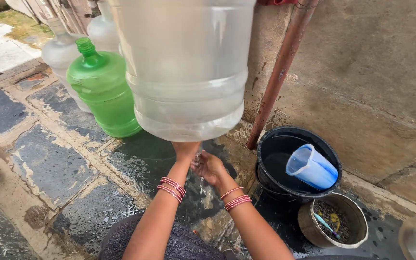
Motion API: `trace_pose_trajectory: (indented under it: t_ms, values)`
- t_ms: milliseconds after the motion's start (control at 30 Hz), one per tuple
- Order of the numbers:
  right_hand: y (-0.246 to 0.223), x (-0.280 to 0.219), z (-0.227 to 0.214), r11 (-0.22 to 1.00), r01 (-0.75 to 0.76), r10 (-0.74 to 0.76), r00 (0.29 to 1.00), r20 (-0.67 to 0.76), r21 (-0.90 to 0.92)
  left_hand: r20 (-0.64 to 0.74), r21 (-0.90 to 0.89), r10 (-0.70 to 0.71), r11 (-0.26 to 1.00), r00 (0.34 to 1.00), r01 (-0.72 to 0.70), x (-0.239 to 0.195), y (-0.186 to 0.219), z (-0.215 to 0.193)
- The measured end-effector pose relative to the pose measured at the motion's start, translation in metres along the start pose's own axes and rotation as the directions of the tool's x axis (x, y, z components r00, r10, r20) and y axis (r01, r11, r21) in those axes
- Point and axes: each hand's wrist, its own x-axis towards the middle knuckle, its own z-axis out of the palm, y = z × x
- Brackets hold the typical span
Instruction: The person pours water into a large plastic water bottle, then adds small dark granules from a metal pot into the bottle. They use a toothbrush to scrub the inside of the bottle neck and then wipe the exterior with a yellow sponge. The person handles multiple water bottles, moving them around the workspace.
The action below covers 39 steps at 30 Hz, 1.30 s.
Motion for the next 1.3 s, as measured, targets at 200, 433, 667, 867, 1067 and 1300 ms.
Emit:
trace_pose_trajectory:
  t_ms: [200,433,667,867,1067,1300]
  values:
    - [-0.013,-0.056,-0.07,0.016,0.01,0.153,0.988,0.012,-1.0,-0.027,0.175,0.1,0.98,0.995,-0.094,-0.002,-0.006,0.004]
    - [-0.181,-0.249,-0.131,0.047,0.055,-0.232,0.972,0.043,-0.997,0.001,0.131,0.076,0.989,0.997,-0.075,-0.003,-0.02,-0.028]
    - [-0.147,-0.326,-0.227,0.184,-0.573,-0.947,0.115,-0.301,-0.799,0.006,0.042,0.133,0.99,0.991,-0.134,-0.013,-0.012,-0.001]
    - [-0.139,-0.303,-0.184,-0.151,-0.651,-0.966,0.256,-0.028,-0.744,-0.107,0.048,0.141,0.989,0.984,-0.137,-0.01,0.009,0.013]
    - [-0.139,-0.233,-0.019,0.21,0.309,-0.652,0.751,0.103,-0.928,0.008,-0.321,0.182,0.932,0.983,-0.17,-0.01,0.078,-0.03]
    - [-0.138,-0.171,0.036,0.778,0.435,-0.522,0.849,-0.081,-0.454,0.607,-0.149,0.404,0.904,0.685,-0.401,-0.03,0.127,-0.083]
